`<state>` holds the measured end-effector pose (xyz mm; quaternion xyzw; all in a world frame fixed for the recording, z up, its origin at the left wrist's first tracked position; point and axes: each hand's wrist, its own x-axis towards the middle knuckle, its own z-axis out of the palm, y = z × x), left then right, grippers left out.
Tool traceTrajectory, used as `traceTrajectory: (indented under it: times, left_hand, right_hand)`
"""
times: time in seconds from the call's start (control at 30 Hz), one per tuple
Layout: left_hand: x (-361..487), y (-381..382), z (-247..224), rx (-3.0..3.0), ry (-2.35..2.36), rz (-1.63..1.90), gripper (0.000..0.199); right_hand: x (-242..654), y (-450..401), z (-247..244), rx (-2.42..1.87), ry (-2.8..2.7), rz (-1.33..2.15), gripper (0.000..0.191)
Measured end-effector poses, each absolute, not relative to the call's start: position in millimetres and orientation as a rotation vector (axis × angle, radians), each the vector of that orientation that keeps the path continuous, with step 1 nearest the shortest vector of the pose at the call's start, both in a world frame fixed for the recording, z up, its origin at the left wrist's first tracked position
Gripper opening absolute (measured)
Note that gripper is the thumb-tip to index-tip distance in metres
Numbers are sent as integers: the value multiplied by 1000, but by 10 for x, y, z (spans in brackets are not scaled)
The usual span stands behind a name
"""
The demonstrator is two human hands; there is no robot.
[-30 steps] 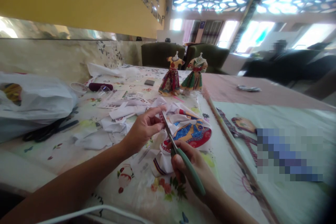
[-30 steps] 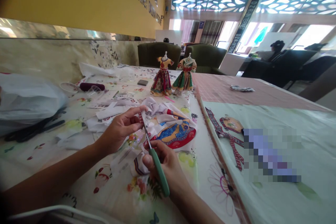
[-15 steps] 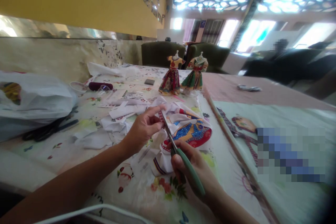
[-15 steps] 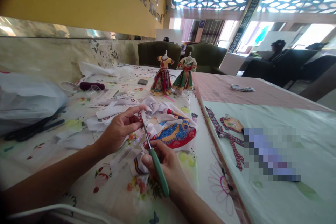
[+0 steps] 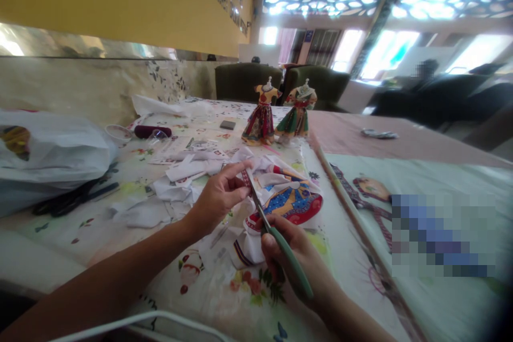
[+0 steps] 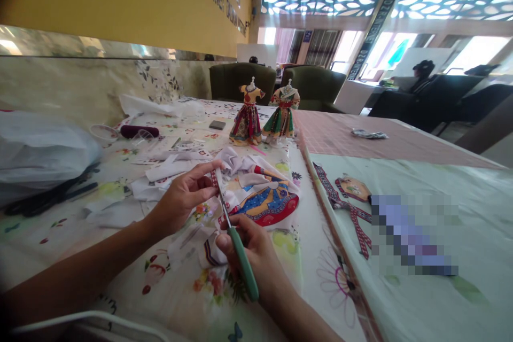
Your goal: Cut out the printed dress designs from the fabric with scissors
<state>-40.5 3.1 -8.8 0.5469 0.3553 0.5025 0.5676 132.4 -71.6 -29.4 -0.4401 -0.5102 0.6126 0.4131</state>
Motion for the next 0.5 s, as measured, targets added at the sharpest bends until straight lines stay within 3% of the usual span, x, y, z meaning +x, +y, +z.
traceTrajectory:
  times: [0.2, 0.5]
  left_hand:
    - [-401, 24, -72, 1287, 836, 1200, 61]
    - [-399, 54, -101, 1264, 810, 1177, 64]
  right_hand:
    - [1316, -700, -309, -1091, -1266, 1548, 53]
    - [1322, -708, -323, -1099, -1279, 1518, 63]
